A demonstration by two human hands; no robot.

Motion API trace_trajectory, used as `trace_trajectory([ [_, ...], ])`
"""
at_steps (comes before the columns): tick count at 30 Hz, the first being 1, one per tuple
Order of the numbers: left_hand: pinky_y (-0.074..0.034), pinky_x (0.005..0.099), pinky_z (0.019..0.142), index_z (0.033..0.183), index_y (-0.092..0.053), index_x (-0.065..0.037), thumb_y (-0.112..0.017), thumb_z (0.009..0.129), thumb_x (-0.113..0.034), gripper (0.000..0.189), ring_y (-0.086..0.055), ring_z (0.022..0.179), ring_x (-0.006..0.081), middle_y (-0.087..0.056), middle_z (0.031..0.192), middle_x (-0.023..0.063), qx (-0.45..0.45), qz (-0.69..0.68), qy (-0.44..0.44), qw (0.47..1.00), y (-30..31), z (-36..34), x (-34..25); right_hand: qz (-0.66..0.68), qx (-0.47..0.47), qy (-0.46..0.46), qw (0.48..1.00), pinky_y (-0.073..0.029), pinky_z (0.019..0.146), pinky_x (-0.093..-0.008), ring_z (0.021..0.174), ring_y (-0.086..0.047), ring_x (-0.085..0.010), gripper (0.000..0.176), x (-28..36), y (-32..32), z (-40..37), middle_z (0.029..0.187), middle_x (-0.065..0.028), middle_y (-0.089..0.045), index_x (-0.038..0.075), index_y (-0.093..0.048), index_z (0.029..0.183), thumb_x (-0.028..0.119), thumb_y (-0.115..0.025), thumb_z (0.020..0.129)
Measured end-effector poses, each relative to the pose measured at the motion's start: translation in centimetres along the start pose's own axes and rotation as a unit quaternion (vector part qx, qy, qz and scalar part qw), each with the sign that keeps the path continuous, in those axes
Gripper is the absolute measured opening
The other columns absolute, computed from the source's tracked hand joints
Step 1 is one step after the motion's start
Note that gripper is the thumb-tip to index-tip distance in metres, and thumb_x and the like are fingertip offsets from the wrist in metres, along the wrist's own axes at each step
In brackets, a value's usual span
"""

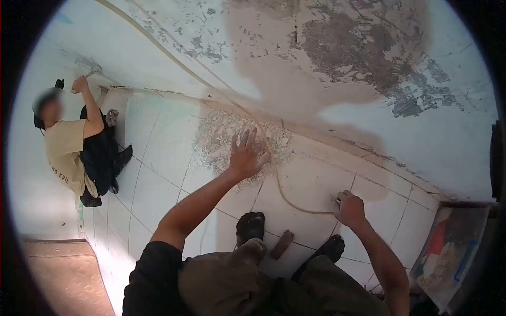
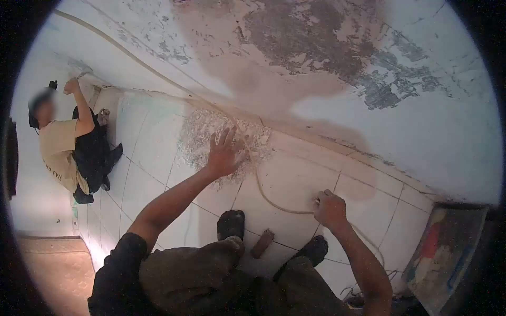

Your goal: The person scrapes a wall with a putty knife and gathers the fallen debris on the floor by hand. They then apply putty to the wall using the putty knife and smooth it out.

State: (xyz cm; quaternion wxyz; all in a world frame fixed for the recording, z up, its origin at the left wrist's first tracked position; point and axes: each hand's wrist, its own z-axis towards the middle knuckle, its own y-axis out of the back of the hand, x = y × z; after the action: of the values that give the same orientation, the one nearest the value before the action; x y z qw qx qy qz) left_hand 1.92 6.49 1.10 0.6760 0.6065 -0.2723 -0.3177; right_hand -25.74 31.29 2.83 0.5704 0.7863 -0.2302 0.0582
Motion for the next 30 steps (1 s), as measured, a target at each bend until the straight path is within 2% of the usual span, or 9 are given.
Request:
trace_trajectory([
  [6, -0.029, 0.0571, 0.098, 0.121, -0.057, -0.015, -0.056, 0.086, -0.036, 0.041, -0.047, 0.118, 0.0360, -0.051, 0.127, 0.0205, 0.015, -0.086, 0.069, 0.994, 0.5, -2.7, 0.5, 0.016, 0.005, -0.009, 1.000, -0.050, 0.073, -0.0463, 0.081, -0.063, -0.0340, 0.023, 0.5, 1.0, 0.0, 0.091, -0.0144, -0.061, 0.006, -0.063, 0.091, 0.027, -0.057, 0.085],
  [8, -0.042, 0.0496, 0.086, 0.115, -0.061, -0.011, -0.057, 0.085, -0.032, 0.037, -0.058, 0.095, 0.0358, -0.063, 0.102, 0.0206, 0.017, -0.117, 0.045, 0.992, -0.7, -4.1, 0.8, 0.027, 0.005, 0.000, 1.000, -0.051, 0.073, -0.0454, 0.082, -0.063, -0.0334, 0.026, 0.2, 0.5, 0.1, 0.091, -0.0150, -0.062, 0.006, -0.064, 0.090, 0.030, -0.056, 0.086],
  [10, -0.048, 0.0447, 0.071, 0.108, -0.063, -0.006, -0.058, 0.084, -0.029, 0.035, -0.061, 0.077, 0.0375, -0.064, 0.081, 0.0202, 0.201, -0.295, 0.157, 0.921, 3.8, -3.6, -1.9, 0.036, -0.024, 0.024, 0.999, -0.050, 0.073, -0.0440, 0.081, -0.063, -0.0334, 0.025, -0.4, -0.4, 0.3, 0.091, -0.0154, -0.062, 0.006, -0.064, 0.090, 0.029, -0.056, 0.086],
  [12, -0.049, 0.0436, 0.063, 0.105, -0.064, -0.005, -0.059, 0.082, -0.029, 0.034, -0.062, 0.068, 0.0367, -0.062, 0.070, 0.0179, 0.156, -0.329, 0.067, 0.929, 0.9, -4.9, -1.8, 0.035, -0.058, 0.033, 0.997, -0.050, 0.072, -0.0426, 0.080, -0.062, -0.0333, 0.025, -0.6, 1.5, 0.1, 0.090, -0.0159, -0.063, 0.005, -0.064, 0.089, 0.029, -0.056, 0.087],
  [14, -0.049, 0.0442, 0.065, 0.095, -0.067, -0.014, -0.064, 0.080, -0.034, 0.025, -0.063, 0.070, 0.0338, -0.064, 0.072, 0.0143, 0.216, -0.287, -0.014, 0.933, 0.7, -4.9, -2.7, 0.311, 0.071, -0.081, 0.944, -0.048, 0.071, -0.0397, 0.079, -0.061, -0.0329, 0.022, 0.7, 6.4, 0.9, 0.092, -0.0175, -0.062, 0.002, -0.062, 0.090, 0.023, -0.056, 0.087],
  [16, -0.049, 0.0449, 0.068, 0.094, -0.066, -0.016, -0.062, 0.080, -0.048, 0.036, -0.064, 0.075, 0.0330, -0.066, 0.074, 0.0118, 0.288, -0.210, -0.025, 0.934, 2.5, -4.3, -5.2, 0.327, -0.206, 0.014, 0.922, -0.046, 0.068, -0.0384, 0.075, -0.060, -0.0326, 0.018, 2.4, 9.8, 0.2, 0.090, -0.0178, -0.062, 0.000, -0.062, 0.093, 0.017, -0.056, 0.088],
  [22, -0.047, 0.0424, 0.085, 0.119, -0.058, -0.007, -0.058, 0.085, -0.045, 0.051, -0.061, 0.099, 0.0319, -0.063, 0.107, 0.0174, 0.260, -0.274, -0.181, 0.908, 0.1, -3.7, -6.9, 0.244, -0.502, 0.187, 0.808, -0.051, 0.074, -0.0328, 0.084, -0.065, -0.0303, 0.024, 6.9, 21.9, -3.8, 0.095, -0.0181, -0.065, -0.001, -0.063, 0.106, 0.001, -0.057, 0.084],
  [26, -0.047, 0.0425, 0.083, 0.120, -0.057, -0.006, -0.055, 0.088, -0.040, 0.047, -0.061, 0.092, 0.0322, -0.064, 0.098, 0.0156, 0.297, -0.302, -0.139, 0.895, 3.3, -2.0, -8.8, 0.201, -0.598, 0.251, 0.734, -0.049, 0.080, -0.0314, 0.090, -0.064, -0.0274, 0.022, 7.5, 24.1, -4.6, 0.101, -0.0190, -0.065, -0.005, -0.062, 0.108, 0.007, -0.053, 0.091],
  [30, -0.048, 0.0419, 0.081, 0.120, -0.057, -0.006, -0.054, 0.089, -0.037, 0.044, -0.061, 0.089, 0.0315, -0.064, 0.092, 0.0155, 0.322, -0.298, -0.134, 0.889, 3.0, -1.8, -9.0, 0.164, -0.499, 0.313, 0.791, -0.053, 0.078, -0.0331, 0.091, -0.067, -0.0274, 0.022, 6.1, 22.8, 1.0, 0.101, -0.0193, -0.067, -0.007, -0.062, 0.106, -0.002, -0.053, 0.087],
])
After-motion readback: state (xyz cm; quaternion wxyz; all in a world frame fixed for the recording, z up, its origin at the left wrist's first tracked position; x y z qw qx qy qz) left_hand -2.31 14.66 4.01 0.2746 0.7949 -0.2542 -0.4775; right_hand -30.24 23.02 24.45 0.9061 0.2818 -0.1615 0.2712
